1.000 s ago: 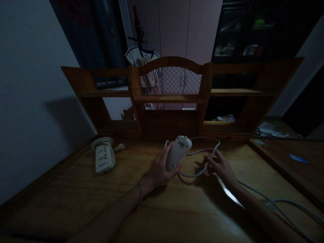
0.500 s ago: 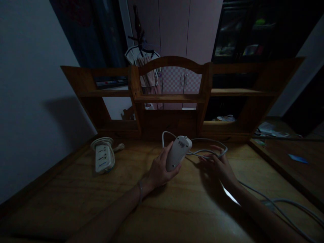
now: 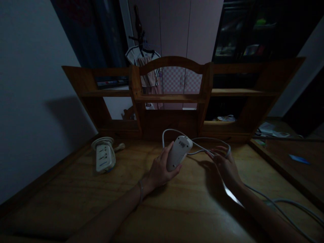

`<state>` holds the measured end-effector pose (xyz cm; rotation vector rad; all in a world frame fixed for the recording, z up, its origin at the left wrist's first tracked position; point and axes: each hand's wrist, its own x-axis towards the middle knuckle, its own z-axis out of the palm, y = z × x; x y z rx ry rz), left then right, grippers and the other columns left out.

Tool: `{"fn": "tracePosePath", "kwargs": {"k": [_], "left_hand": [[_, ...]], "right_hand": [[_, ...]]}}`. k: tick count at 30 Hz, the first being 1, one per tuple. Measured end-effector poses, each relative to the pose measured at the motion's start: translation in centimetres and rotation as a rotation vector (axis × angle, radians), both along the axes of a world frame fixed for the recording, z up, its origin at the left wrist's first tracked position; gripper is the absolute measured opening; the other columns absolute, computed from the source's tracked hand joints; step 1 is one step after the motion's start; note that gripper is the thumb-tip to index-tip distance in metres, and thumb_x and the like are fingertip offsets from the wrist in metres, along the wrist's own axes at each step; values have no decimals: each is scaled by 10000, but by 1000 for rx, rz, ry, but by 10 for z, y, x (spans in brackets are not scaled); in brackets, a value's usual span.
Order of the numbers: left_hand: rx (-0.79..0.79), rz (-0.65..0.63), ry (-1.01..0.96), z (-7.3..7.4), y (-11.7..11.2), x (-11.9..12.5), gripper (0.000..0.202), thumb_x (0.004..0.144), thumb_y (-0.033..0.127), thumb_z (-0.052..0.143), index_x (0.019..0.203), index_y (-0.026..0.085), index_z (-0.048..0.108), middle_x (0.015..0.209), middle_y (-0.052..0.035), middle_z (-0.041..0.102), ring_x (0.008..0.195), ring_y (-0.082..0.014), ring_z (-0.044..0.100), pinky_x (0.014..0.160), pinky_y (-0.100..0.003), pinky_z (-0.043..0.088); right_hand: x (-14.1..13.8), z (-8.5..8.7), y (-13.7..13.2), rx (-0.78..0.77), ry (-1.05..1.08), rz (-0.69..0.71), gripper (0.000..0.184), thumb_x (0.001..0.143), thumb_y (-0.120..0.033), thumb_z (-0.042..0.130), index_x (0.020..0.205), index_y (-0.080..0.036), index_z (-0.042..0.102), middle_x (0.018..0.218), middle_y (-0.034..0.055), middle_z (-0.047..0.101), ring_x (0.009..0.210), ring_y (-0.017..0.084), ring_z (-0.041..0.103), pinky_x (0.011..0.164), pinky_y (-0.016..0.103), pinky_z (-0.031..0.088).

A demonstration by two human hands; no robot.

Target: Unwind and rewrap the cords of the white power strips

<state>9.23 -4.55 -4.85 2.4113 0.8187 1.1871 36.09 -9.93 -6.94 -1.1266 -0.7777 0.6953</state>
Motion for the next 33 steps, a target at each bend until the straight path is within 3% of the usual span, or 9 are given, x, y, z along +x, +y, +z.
{"fn": "tracePosePath", "kwargs": {"k": [3, 7, 13, 16, 18, 22, 26, 33], "left_hand": [[7, 1, -4, 1, 0, 0, 826, 824, 340, 629, 1482, 221, 145, 1477, -133, 337, 1286, -277, 435, 1037, -437, 413], [34, 6, -1, 1, 0, 0, 812, 821, 341, 635, 1474, 207, 172, 1472, -129, 347, 1285, -266, 432, 1047, -421, 402], [27, -5, -4, 1, 0, -1, 827, 821, 343, 639, 1480, 214, 155, 1470, -124, 352, 1275, -263, 441, 1041, -423, 406], [20, 5, 5, 1, 0, 0, 825, 823, 358, 635, 1480, 219, 155, 1466, -125, 357, 1271, -270, 448, 1033, -429, 415], [24, 11, 2, 0, 0, 0, 824, 824, 360, 635, 1480, 219, 157, 1470, -122, 352, 1278, -264, 441, 1042, -417, 410], [22, 9, -1, 0, 0, 0, 836, 828, 354, 633, 1487, 219, 137, 1473, -117, 346, 1291, -254, 428, 1058, -402, 396], [23, 18, 4, 0, 0, 0, 833, 824, 360, 638, 1483, 217, 148, 1457, -117, 368, 1283, -260, 435, 1049, -410, 405], [55, 33, 2, 2, -1, 0, 817, 823, 355, 637, 1476, 212, 167, 1436, -126, 388, 1256, -266, 461, 1030, -415, 422]], "right_hand": [[2, 0, 0, 19, -58, -13, 287, 745, -235, 619, 1019, -262, 539, 1070, 30, 616, 1045, 224, 620, 953, 394, 515], [2, 2, -2, -66, -217, -57, 251, 772, -285, 661, 1016, -238, 621, 1045, 37, 643, 1032, 228, 614, 972, 402, 477], [2, 4, -5, -31, -281, -57, 150, 801, -254, 587, 833, -202, 724, 1290, 49, 545, 1177, 252, 526, 1021, 410, 433], [0, 7, -6, -80, -306, -70, 152, 796, -280, 602, 825, -195, 725, 1256, 61, 572, 1179, 272, 523, 1044, 442, 406], [-2, 9, -5, -96, -268, -49, 174, 788, -302, 630, 908, -198, 700, 1182, 69, 615, 1131, 274, 562, 1032, 456, 421], [-7, 8, -5, -33, -35, 13, 473, 776, -256, 658, 1214, -300, 484, 1149, 28, 615, 1013, 225, 643, 969, 427, 498], [-11, 9, -7, -24, 91, 104, 563, 793, -217, 626, 1269, -358, 360, 1154, 9, 593, 887, 196, 689, 926, 416, 536], [-16, 13, -12, -43, 38, 111, 624, 817, -279, 629, 1327, -378, 284, 1141, 11, 607, 759, 179, 698, 868, 422, 564]]}}
